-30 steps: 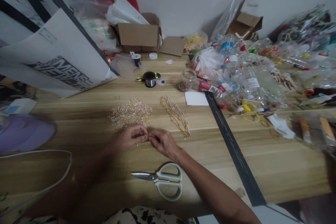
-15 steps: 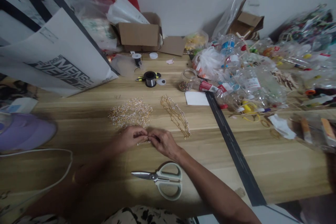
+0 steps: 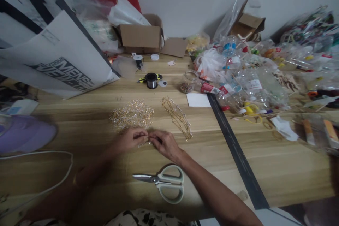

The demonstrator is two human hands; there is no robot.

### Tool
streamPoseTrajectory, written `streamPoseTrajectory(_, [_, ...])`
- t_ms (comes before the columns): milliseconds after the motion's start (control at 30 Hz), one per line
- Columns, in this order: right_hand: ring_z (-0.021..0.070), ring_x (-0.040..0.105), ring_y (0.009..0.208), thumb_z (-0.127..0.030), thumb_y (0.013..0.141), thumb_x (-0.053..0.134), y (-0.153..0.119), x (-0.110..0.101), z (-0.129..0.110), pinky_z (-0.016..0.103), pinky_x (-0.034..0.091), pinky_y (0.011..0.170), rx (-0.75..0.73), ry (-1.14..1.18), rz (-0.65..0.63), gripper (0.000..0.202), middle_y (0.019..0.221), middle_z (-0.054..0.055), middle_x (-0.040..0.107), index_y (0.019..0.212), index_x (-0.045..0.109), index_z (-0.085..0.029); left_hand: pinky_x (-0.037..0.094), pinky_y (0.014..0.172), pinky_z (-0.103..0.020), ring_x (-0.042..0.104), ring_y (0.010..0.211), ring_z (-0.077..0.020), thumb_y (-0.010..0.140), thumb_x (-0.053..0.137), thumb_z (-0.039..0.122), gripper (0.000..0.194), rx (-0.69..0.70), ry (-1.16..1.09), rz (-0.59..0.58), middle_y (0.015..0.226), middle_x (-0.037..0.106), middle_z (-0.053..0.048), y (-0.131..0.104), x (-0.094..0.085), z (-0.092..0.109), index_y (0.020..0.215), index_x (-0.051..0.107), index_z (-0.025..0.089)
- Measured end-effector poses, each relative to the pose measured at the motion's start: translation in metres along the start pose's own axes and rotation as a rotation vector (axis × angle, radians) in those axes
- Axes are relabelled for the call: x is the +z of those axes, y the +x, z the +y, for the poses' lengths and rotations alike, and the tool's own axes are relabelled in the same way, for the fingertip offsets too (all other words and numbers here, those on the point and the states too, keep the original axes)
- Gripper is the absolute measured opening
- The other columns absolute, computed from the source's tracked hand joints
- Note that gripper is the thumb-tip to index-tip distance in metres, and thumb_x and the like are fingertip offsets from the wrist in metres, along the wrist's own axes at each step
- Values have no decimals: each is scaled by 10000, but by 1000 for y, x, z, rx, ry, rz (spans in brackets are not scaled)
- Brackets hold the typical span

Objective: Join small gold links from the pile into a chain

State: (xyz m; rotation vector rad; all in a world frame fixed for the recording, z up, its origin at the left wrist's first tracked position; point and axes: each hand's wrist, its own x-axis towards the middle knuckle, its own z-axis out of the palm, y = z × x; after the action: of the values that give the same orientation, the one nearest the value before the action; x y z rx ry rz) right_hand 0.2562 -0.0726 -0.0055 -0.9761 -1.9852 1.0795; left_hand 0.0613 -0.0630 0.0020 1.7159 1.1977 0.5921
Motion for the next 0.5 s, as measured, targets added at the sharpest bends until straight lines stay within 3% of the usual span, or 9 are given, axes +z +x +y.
streamPoseTrajectory(167, [145, 646, 683, -267, 901, 527, -1, 1, 3, 230, 489, 659, 30, 41, 2, 180, 825, 34, 699, 1010, 649, -190, 407, 565, -205, 539, 587, -120, 757, 564, 238, 127, -11, -78, 33, 642, 614, -11, 0, -1, 4, 759, 632, 132])
streamPoseTrajectory(500, [139, 587, 588, -282, 911, 489, 1, 0, 1, 225, 449, 595, 30, 5, 4, 217, 702, 27, 646, 804, 644, -175, 419, 587, -215, 552, 608, -129, 758, 582, 240, 126, -9, -79, 60, 655, 633, -18, 1, 0, 0, 754, 643, 130])
